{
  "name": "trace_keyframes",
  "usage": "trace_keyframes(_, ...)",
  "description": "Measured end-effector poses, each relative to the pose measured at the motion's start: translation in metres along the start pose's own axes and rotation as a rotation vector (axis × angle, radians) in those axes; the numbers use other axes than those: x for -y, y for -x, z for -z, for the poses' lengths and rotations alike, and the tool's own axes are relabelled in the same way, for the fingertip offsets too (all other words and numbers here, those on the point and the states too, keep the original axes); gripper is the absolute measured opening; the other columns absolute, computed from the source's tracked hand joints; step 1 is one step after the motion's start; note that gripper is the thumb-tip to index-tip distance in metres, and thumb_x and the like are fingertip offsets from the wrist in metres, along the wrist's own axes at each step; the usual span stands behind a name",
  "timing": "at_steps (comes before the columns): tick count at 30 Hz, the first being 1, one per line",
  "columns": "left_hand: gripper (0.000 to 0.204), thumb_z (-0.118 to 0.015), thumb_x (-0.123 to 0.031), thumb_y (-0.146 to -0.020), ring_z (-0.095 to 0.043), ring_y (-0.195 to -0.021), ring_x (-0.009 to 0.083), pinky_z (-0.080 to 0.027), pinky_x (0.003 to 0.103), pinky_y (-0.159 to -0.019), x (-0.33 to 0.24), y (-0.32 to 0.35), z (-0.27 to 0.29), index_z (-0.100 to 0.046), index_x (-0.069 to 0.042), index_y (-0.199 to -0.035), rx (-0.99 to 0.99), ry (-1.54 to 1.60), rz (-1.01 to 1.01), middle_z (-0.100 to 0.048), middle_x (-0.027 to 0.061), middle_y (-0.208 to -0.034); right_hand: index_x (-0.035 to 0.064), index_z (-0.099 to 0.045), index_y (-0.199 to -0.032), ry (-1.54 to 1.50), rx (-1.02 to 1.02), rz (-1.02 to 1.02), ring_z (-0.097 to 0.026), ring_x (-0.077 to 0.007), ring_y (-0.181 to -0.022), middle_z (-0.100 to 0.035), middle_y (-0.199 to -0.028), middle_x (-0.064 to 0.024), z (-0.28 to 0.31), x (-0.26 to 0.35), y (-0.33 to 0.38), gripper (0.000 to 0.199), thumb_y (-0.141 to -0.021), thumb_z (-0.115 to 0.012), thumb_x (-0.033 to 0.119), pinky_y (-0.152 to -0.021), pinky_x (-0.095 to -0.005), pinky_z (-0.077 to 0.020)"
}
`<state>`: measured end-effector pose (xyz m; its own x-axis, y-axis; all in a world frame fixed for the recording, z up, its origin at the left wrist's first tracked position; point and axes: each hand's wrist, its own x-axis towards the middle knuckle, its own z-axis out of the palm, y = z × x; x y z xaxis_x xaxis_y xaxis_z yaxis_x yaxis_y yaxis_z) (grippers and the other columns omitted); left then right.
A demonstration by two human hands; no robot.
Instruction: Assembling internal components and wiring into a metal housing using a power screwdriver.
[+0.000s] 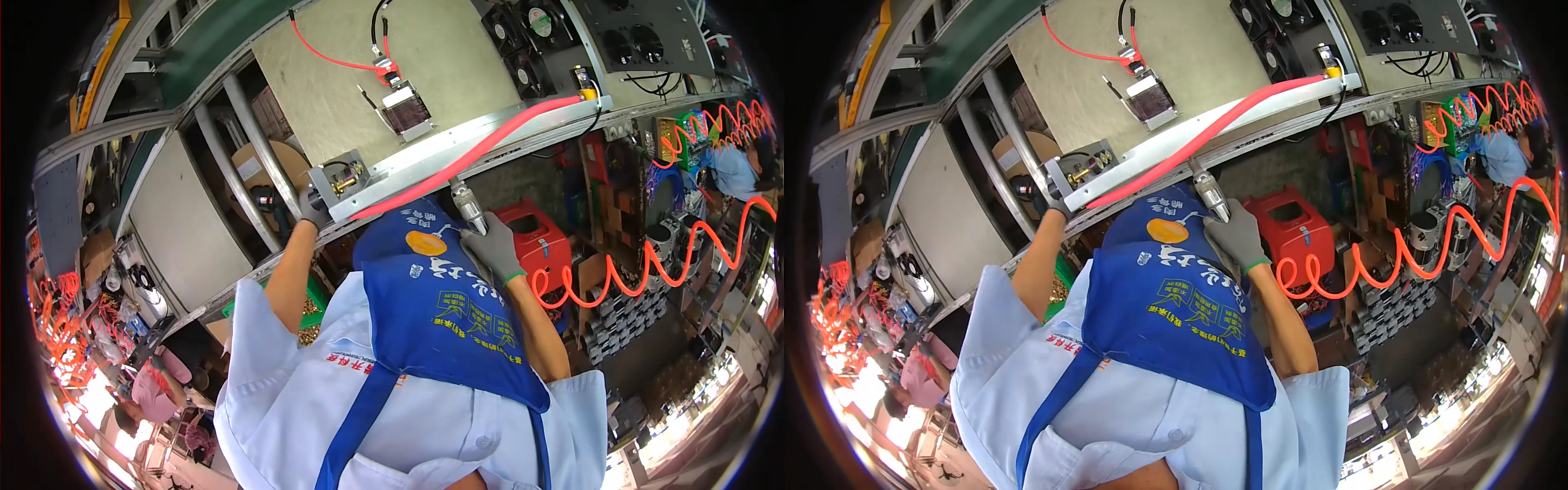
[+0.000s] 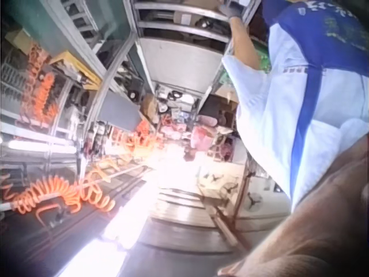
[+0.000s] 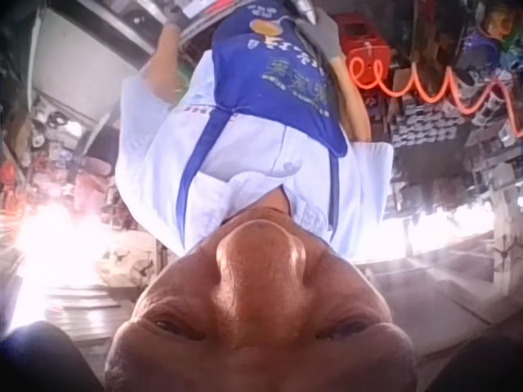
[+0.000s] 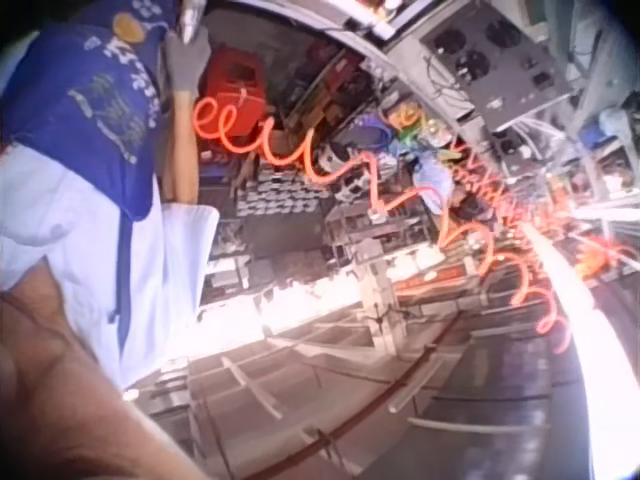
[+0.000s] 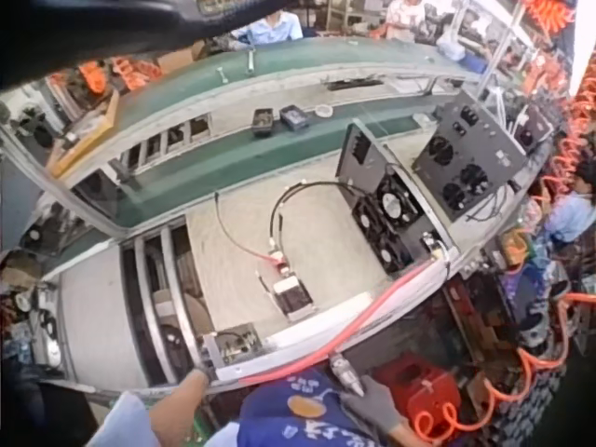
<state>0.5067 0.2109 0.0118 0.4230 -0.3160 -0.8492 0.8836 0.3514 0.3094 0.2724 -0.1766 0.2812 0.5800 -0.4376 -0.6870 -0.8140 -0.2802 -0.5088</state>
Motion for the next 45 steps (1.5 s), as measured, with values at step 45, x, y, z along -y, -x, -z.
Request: trace_keyframes(45,0.053,-0.074,-0.029,-0.085,-0.059,-0.107,0.0169,-0.045,0.033,-0.096,-0.041,-0.046,-0.271,-0.058,0.003,-0.123,0.57,-0.878,-0.005,-0.064,0.0093,-0.117,0.0046,-0.064,-0.106,-0.295,-0.002,-0.078,-0.062,-0.016,-0.08,-0.068,-0.089,-0.011,-0.034,-0.035,-0.031,0.04,-0.078,-0.08,0.029,-0.076,-0.0347,-0.0501)
